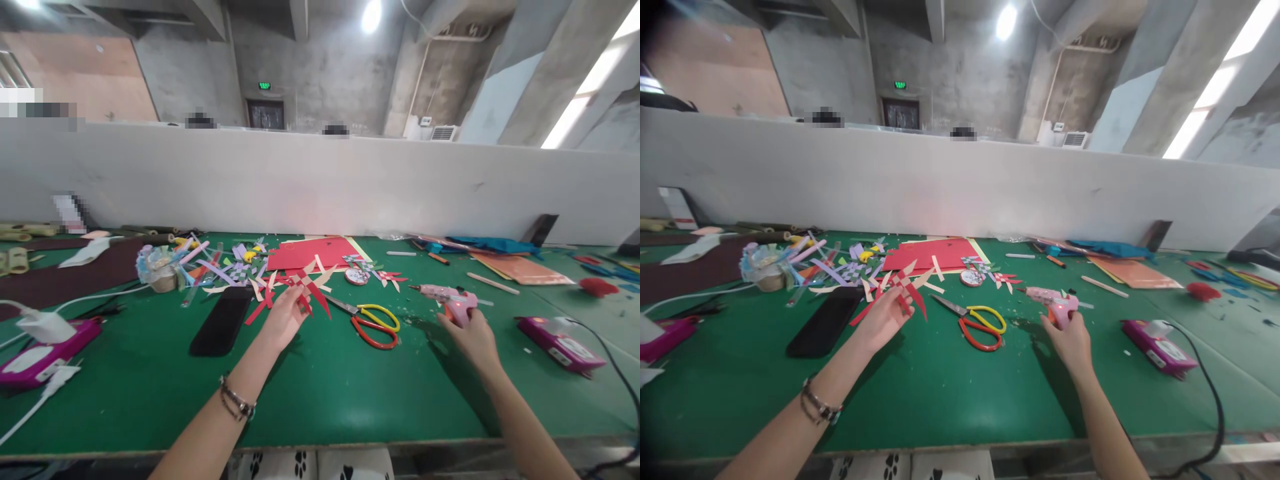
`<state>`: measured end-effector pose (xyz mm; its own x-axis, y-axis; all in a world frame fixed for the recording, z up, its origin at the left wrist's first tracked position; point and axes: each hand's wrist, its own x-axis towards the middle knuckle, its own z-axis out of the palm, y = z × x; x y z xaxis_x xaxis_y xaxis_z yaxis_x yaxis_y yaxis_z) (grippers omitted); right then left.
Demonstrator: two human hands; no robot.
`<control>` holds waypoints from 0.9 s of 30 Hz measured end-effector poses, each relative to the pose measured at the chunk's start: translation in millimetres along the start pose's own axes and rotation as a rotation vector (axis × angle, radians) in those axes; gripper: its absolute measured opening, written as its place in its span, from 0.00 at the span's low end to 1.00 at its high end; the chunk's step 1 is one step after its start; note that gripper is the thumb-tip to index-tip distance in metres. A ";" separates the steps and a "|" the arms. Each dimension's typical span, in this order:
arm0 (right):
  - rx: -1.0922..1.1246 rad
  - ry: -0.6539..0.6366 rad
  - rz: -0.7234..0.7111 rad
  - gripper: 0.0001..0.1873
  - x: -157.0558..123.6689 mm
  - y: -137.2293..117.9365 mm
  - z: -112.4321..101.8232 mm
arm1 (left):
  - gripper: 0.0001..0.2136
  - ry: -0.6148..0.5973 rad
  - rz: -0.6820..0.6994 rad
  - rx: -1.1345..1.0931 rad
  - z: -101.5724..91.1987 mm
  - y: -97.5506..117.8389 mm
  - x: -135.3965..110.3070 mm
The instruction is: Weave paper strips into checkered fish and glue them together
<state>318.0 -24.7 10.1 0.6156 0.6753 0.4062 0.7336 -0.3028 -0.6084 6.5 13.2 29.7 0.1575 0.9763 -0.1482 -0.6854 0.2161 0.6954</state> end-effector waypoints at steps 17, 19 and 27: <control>0.588 -0.235 -0.151 0.17 -46.4 -111.3 35.5 | 0.09 0.105 -0.052 -0.159 -7.9 -11.4 15.2; 0.626 -0.256 -0.138 0.17 -50.8 -108.0 39.3 | 0.08 0.109 -0.060 -0.176 -8.2 -13.1 14.0; 0.689 -0.208 -0.148 0.18 -60.9 -108.5 33.9 | 0.13 0.128 -0.143 -0.347 -0.4 -16.6 6.6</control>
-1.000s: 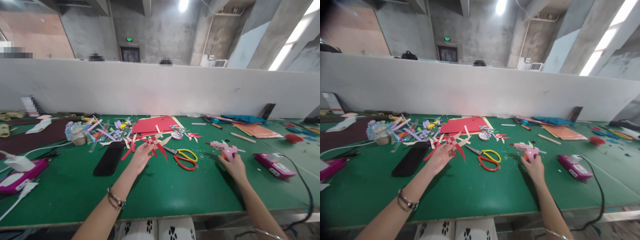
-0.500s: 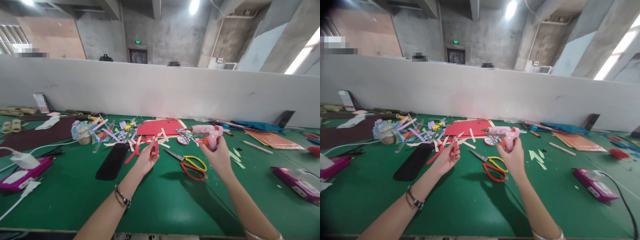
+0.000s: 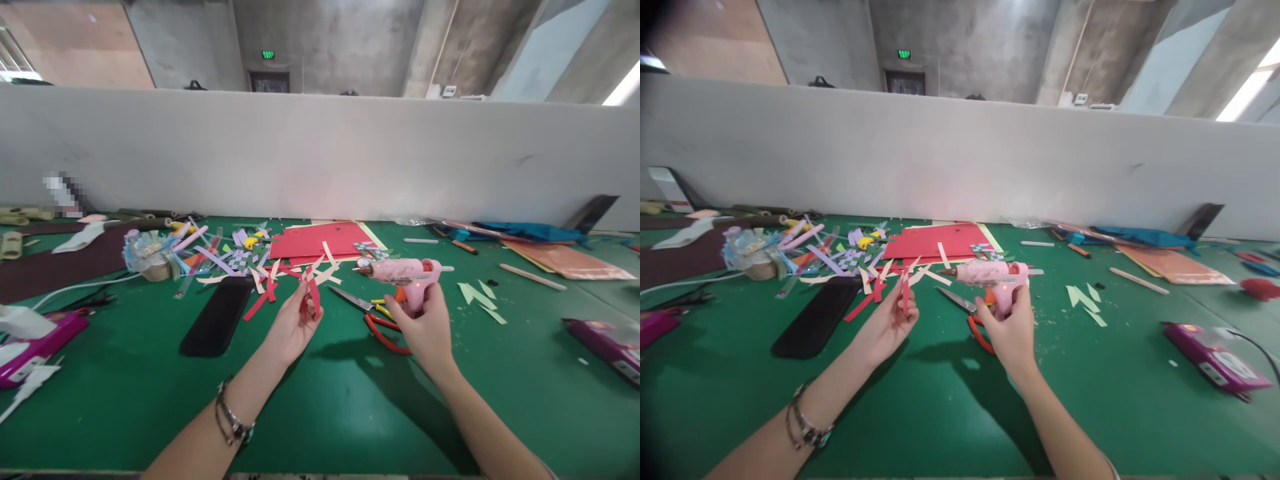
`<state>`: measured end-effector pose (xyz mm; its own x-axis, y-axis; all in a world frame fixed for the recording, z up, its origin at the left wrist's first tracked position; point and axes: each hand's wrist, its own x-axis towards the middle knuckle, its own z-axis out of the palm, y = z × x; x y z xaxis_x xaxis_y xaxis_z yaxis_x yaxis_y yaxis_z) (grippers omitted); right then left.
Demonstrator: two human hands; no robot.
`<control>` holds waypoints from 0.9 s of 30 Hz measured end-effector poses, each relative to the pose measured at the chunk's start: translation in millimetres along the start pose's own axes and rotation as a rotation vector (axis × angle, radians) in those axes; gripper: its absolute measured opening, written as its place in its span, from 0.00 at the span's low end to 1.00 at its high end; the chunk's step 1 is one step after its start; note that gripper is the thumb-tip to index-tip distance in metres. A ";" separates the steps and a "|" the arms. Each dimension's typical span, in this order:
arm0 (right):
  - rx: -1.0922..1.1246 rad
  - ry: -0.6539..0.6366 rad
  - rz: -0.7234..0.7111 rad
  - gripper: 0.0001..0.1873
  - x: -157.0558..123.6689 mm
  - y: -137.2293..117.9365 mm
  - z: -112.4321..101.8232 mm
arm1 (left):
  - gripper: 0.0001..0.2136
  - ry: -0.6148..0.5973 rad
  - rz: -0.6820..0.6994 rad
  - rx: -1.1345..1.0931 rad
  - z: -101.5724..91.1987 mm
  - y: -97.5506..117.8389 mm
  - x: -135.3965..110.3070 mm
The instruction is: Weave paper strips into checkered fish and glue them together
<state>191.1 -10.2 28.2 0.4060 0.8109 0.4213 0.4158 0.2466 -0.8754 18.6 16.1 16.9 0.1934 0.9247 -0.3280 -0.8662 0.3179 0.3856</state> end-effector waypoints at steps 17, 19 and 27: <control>0.043 -0.082 -0.117 0.14 -13.2 2.9 7.6 | 0.16 -0.005 -0.094 -0.084 11.4 -6.6 -20.1; 0.047 -0.081 -0.127 0.14 -13.6 3.2 8.0 | 0.15 0.001 -0.086 -0.102 12.0 -6.3 -21.3; -0.013 -0.111 -0.111 0.15 -16.9 8.0 7.5 | 0.13 -0.054 -0.123 -0.124 12.5 -4.4 -25.0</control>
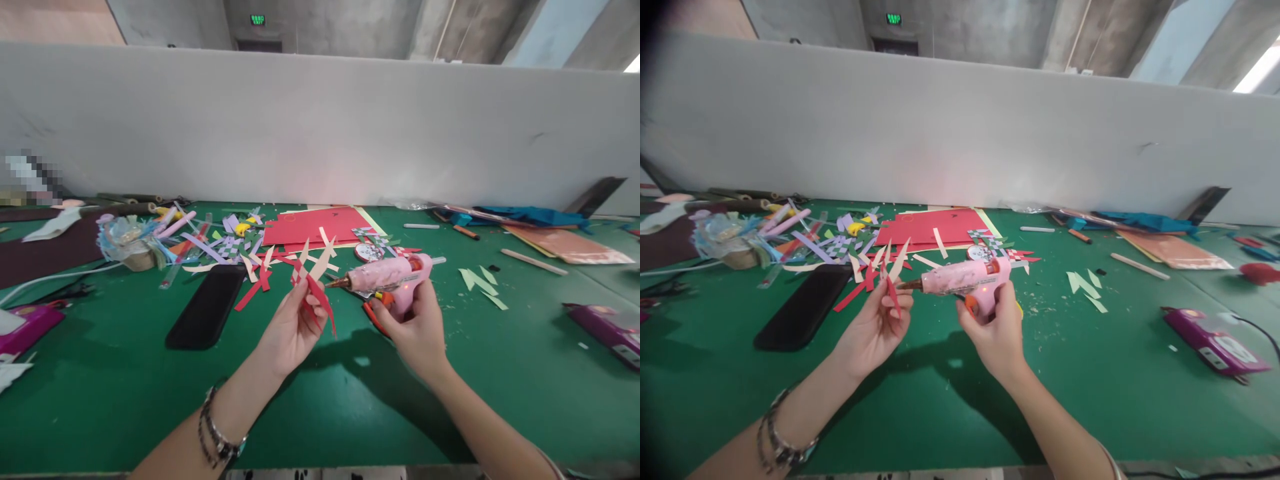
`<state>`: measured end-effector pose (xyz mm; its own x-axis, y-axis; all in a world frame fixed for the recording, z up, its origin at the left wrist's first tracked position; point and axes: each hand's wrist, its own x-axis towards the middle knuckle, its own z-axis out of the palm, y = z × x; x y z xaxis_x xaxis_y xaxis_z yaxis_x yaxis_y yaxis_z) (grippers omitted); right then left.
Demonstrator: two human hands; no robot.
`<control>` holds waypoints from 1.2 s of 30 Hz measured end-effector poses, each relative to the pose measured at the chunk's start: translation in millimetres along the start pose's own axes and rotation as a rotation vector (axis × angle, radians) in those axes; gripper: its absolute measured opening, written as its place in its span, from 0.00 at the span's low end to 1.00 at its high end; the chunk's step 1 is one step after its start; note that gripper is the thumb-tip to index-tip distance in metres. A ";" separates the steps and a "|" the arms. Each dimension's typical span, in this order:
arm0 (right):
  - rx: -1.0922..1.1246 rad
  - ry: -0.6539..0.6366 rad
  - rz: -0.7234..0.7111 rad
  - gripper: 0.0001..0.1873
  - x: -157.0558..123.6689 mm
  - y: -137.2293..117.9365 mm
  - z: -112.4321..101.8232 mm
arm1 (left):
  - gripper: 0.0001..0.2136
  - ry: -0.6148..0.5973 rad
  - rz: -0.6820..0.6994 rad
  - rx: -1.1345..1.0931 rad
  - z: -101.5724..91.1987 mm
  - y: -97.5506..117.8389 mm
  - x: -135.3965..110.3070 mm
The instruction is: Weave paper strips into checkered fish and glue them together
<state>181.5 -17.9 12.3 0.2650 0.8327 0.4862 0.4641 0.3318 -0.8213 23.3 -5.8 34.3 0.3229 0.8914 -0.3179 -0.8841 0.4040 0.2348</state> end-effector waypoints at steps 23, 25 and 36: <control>0.079 -0.059 0.086 0.22 -2.7 4.6 2.2 | 0.09 -0.151 0.047 0.088 -8.3 -7.2 2.2; 0.081 -0.063 0.081 0.22 -2.6 4.7 2.3 | 0.09 -0.151 0.051 0.087 -9.1 -7.4 2.3; 0.066 -0.081 0.078 0.23 -3.2 6.0 2.3 | 0.10 -0.140 0.047 0.087 -8.9 -8.6 3.0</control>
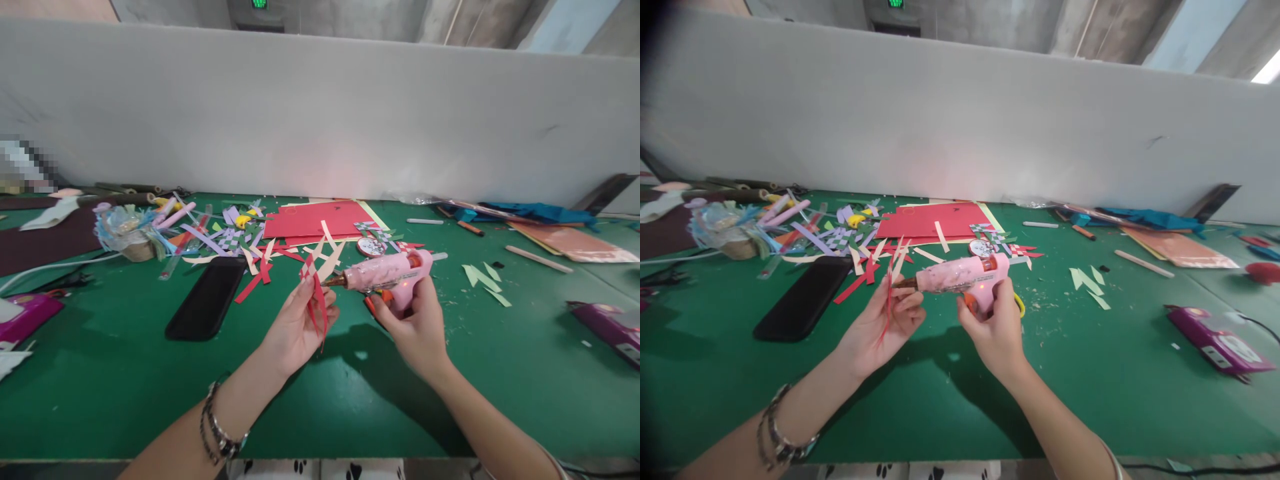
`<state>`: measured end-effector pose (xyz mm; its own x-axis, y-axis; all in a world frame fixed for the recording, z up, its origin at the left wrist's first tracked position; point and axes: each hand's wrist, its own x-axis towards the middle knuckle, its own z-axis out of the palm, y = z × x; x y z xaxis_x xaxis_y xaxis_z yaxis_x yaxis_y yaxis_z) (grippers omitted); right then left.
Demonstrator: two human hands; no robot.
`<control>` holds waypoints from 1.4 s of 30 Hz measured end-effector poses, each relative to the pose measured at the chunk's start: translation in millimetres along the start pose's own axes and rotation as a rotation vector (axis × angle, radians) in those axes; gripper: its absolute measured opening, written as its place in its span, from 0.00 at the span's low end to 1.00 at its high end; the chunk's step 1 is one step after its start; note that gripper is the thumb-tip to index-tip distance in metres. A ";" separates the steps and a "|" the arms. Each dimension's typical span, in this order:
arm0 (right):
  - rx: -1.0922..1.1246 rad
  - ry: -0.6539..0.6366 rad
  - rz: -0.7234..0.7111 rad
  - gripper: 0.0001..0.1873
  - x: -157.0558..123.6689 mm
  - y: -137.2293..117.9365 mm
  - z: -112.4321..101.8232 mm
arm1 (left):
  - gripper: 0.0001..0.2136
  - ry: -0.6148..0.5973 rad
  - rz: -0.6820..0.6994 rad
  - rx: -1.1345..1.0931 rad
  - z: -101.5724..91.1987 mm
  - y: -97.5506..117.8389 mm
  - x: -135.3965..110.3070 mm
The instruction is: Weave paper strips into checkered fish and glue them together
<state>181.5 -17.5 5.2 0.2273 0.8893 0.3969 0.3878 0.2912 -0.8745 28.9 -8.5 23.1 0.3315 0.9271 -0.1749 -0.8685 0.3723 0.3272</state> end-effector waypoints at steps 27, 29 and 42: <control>-0.059 0.058 -0.033 0.16 0.6 -5.0 -0.9 | 0.10 -0.058 -0.013 0.027 -1.4 -0.3 -0.3; -0.040 0.050 -0.039 0.15 0.6 -5.8 -0.9 | 0.10 -0.067 -0.013 0.026 -2.6 -0.1 0.3; -0.044 0.072 -0.125 0.13 1.8 -6.4 -1.8 | 0.12 -0.137 -0.030 -0.003 -2.7 0.3 -1.2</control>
<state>181.0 -18.5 12.0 0.2373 0.8190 0.5224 0.4555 0.3812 -0.8045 27.3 -9.6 20.9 0.4047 0.9127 -0.0566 -0.8583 0.4004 0.3209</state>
